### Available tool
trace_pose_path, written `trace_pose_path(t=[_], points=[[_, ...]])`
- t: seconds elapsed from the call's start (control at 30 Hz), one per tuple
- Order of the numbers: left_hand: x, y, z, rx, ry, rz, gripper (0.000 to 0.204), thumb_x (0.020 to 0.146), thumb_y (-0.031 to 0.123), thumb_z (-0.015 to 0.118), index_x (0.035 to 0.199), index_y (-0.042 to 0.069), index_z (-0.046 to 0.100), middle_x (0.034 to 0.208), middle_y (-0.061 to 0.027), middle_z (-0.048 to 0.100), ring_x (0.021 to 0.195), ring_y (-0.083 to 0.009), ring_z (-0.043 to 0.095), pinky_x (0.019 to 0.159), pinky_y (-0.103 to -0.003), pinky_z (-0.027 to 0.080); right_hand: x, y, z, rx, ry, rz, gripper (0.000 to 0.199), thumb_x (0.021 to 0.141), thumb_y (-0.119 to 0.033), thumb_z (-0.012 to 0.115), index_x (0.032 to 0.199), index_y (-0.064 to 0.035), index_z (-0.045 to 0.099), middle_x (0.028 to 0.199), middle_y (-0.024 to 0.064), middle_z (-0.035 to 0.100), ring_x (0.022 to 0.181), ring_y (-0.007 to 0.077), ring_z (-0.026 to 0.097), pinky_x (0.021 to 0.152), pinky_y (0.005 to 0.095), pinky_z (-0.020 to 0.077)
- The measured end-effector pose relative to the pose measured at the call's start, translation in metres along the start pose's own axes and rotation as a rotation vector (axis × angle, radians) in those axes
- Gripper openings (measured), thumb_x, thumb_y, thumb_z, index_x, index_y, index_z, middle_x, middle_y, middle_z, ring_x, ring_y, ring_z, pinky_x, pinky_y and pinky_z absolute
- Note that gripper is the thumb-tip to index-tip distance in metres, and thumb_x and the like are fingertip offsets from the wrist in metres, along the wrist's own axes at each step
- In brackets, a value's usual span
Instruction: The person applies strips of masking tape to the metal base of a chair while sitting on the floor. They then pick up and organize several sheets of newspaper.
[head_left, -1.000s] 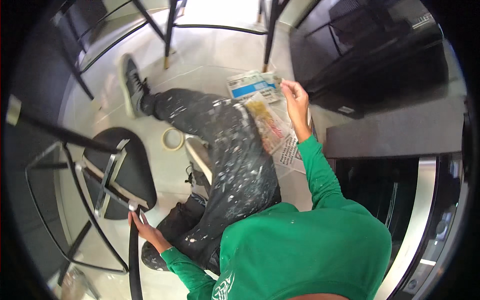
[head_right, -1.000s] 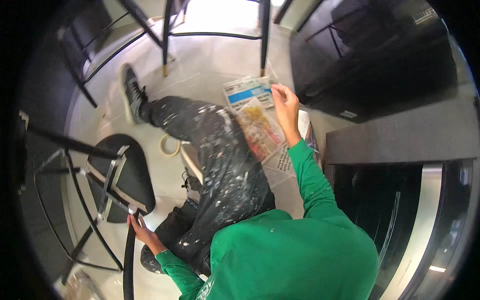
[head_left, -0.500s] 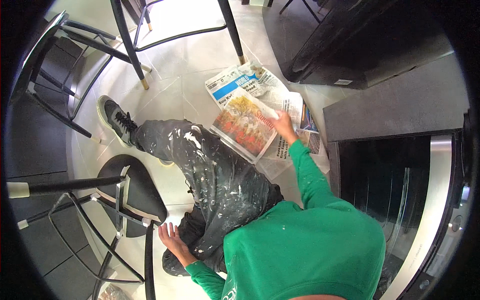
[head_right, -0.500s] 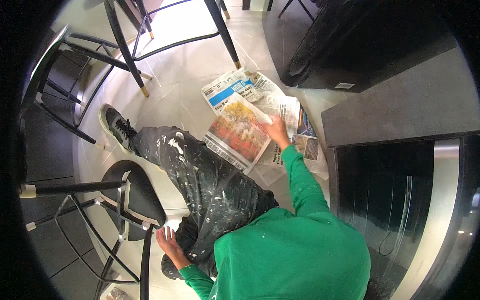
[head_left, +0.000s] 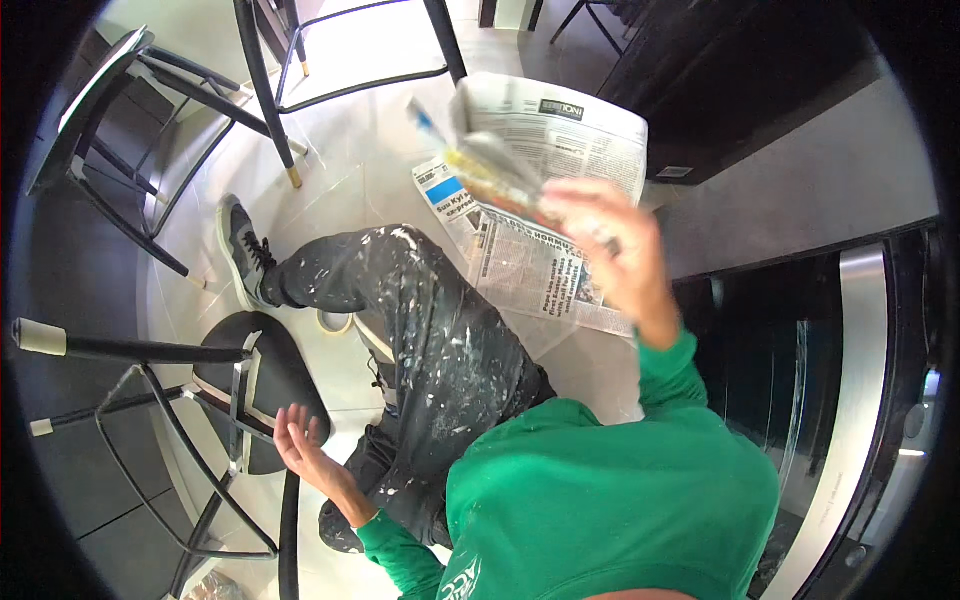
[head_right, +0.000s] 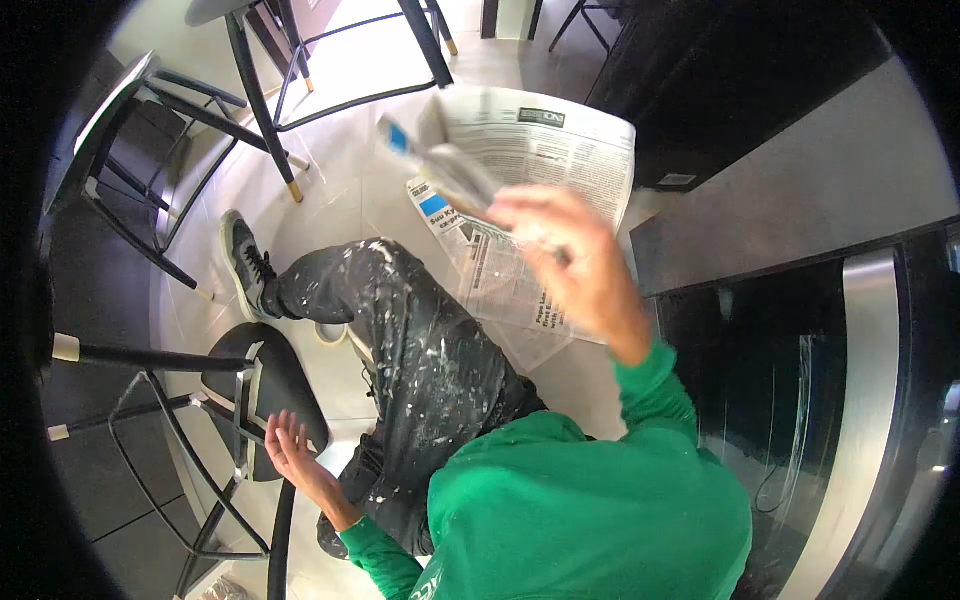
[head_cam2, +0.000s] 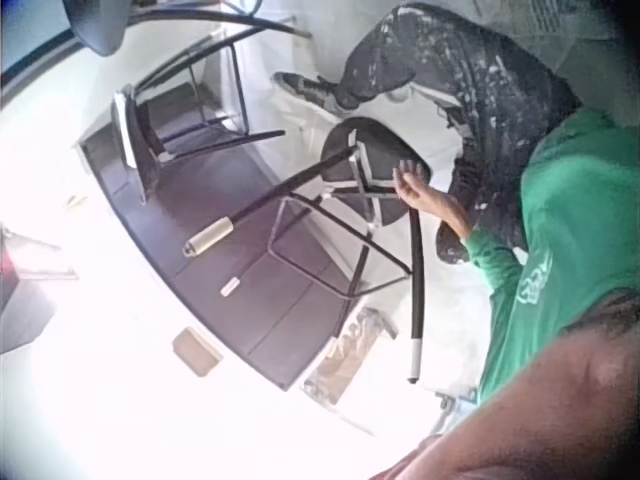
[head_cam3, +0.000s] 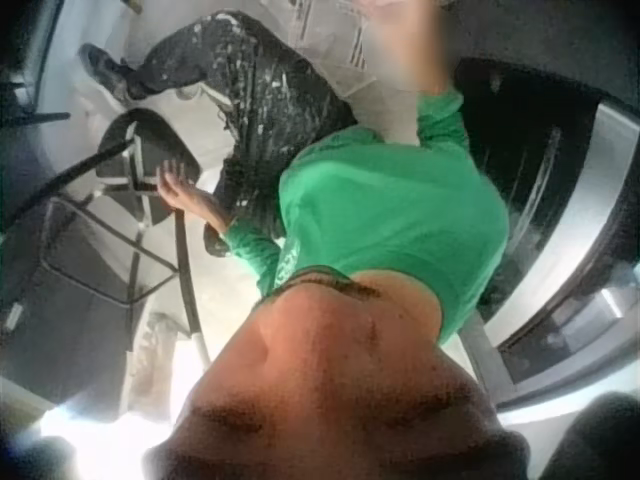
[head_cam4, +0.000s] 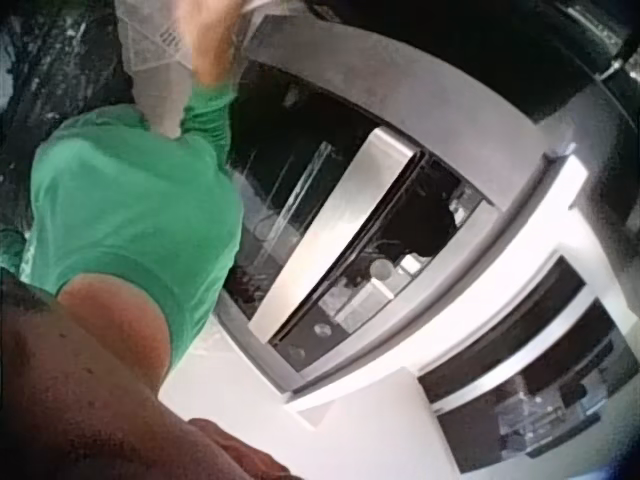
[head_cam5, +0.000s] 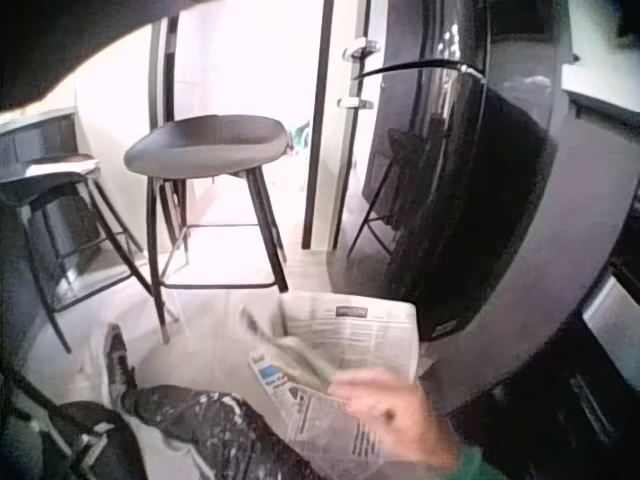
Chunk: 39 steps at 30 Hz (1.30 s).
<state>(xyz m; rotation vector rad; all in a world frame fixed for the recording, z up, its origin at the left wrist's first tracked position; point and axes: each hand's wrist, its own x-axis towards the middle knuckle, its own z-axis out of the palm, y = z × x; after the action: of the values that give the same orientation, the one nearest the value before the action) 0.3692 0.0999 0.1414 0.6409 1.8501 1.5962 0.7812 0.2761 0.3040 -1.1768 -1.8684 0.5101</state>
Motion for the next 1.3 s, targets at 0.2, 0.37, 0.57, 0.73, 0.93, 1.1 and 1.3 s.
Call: trace_pose_path(t=[0.2,0.37,0.57,0.73,0.93,1.1,1.3], points=[[-0.026,0.055,0.09,-0.385,-0.66,-0.203,0.088,0.1,0.069,0.043,0.157,0.003,0.03,0.144,-0.0188,0.052,0.125,-0.0285,0.058,0.098,-0.042,0.052,-0.075,-0.057,0.147,0.334,-0.391,-0.143,0.026,0.09,-0.008,0.072,0.115,-0.0021,0.072,0.122,0.0172,0.064,0.117,0.036,0.061,0.097,0.0435,0.0521],[-0.003,0.003,0.108,-0.311,-0.478,-0.375,0.029,0.104,0.01,0.057,0.13,-0.003,0.061,0.091,-0.0006,0.068,0.076,-0.0081,0.061,0.069,-0.022,0.05,-0.102,-0.06,0.181,0.502,-0.57,-0.012,0.03,0.09,-0.018,0.076,0.111,0.0022,0.07,0.132,0.02,0.058,0.124,0.0387,0.056,0.104,0.0462,0.0475],[-0.011,-0.012,0.135,-0.276,-0.604,-0.331,0.032,0.105,0.021,0.061,0.126,-0.003,0.063,0.097,-0.0028,0.07,0.081,-0.0078,0.064,0.07,-0.022,0.052,-0.086,-0.017,0.179,0.312,-0.421,-0.003,0.021,0.083,-0.013,0.079,0.101,-0.0049,0.07,0.106,0.0119,0.064,0.098,0.032,0.062,0.085,0.0415,0.0507],[-0.024,-0.027,0.164,-0.425,-0.661,-0.364,0.026,0.105,0.017,0.06,0.12,-0.004,0.064,0.103,-0.01,0.073,0.089,-0.014,0.071,0.074,-0.028,0.06,-0.082,0.002,0.192,0.195,-0.18,0.199,0.024,0.084,-0.005,0.078,0.104,-0.005,0.065,0.099,0.0087,0.06,0.093,0.0221,0.061,0.073,0.0332,0.0524],[-0.032,-0.039,0.185,-0.225,-0.639,-0.29,0.03,0.095,0.011,0.07,0.119,-0.005,0.063,0.101,-0.0119,0.074,0.08,-0.0145,0.072,0.07,-0.028,0.058,-0.083,0.06,0.204,0.968,0.032,0.681,0.027,0.093,0.0,0.063,0.118,-0.007,0.055,0.091,0.0025,0.055,0.07,0.011,0.055,0.051,0.0226,0.0445],[-0.04,-0.014,0.182,0.138,-0.712,0.016,0.036,0.083,0.006,0.078,0.117,-0.001,0.068,0.098,-0.0118,0.074,0.072,-0.0155,0.07,0.067,-0.03,0.056,-0.072,0.109,0.173,1.627,-0.116,1.284,0.02,0.096,-0.01,0.063,0.115,-0.01,0.056,0.073,-0.005,0.046,0.056,0.0055,0.043,0.043,0.0221,0.0302],[-0.06,-0.011,0.197,0.33,-0.661,0.215,0.019,0.085,0.013,0.078,0.099,0.001,0.073,0.087,-0.0087,0.066,0.065,-0.0176,0.061,0.063,-0.033,0.049,-0.084,0.1,0.164,0.639,-0.278,0.721,0.033,0.089,-0.014,0.077,0.119,-0.0054,0.066,0.094,-0.0026,0.061,0.067,0.0046,0.054,0.052,0.02,0.0407]])
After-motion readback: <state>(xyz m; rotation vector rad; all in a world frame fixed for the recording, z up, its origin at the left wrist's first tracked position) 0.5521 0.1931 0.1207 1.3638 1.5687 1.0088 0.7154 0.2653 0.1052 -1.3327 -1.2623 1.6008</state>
